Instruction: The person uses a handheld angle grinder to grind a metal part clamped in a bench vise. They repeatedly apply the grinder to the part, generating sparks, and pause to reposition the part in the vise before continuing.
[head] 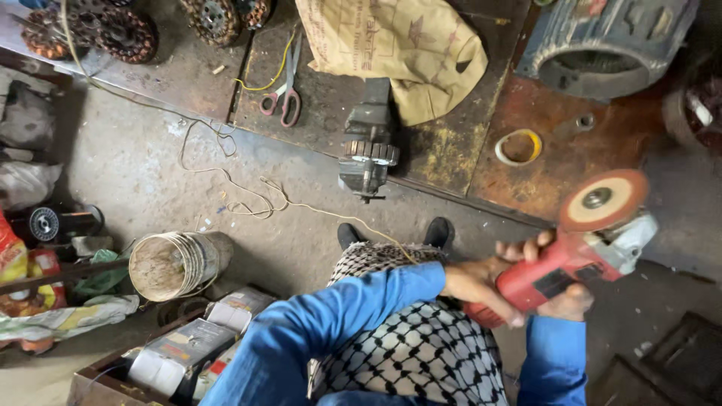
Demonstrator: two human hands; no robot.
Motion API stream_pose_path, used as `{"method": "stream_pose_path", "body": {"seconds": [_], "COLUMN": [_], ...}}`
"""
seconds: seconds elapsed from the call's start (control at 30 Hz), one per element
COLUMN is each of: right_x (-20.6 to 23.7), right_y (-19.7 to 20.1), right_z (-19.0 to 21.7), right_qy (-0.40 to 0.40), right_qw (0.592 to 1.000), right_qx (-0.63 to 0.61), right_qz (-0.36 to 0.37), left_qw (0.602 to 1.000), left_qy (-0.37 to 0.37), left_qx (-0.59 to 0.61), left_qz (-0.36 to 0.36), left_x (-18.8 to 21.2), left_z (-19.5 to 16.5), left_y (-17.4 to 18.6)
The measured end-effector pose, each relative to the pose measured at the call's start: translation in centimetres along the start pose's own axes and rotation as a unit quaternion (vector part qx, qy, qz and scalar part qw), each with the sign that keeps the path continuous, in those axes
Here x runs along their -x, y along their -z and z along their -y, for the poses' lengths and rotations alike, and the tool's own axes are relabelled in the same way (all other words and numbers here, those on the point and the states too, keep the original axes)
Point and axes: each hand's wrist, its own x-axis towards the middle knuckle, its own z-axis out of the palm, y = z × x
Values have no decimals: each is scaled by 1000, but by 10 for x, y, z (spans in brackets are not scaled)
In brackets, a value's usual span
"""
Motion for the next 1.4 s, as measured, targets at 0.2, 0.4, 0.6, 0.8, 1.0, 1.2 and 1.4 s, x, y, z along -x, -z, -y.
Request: {"method": "stream_pose_path", "body": {"seconds": [0.2, 0.4, 0.6, 0.8, 1.0, 1.2, 1.4], "right_x": [-41, -76, -89, -106, -116, -98, -82], "right_y": [-80, -188, -239, -281, -305, -283, -263], "right_z": [23, 4, -34, -75, -80, -74, -71], "right_qy": [-84, -97, -162, -203, -204, -202, -176], "right_qw": [982, 871, 797, 688, 610, 672, 757], "right_qx": [158, 460, 573, 670, 736, 665, 563], "right_qz": [-60, -143, -104, -191, -210, -255, -281], "left_qw": [990, 987, 971, 945, 942, 963, 965], "left_qy": [41, -64, -136, -163, -122, -101, -105], "left_qx": [-82, -39, 185, 284, 311, 251, 240], "left_qz": [-106, -144, -62, -12, 30, 18, 3], "left_x": [22, 73, 124, 149, 157, 148, 144], "left_z": [-33, -38, -12, -2, -8, -8, 2], "left_y": [7, 10, 22, 41, 45, 41, 34]}}
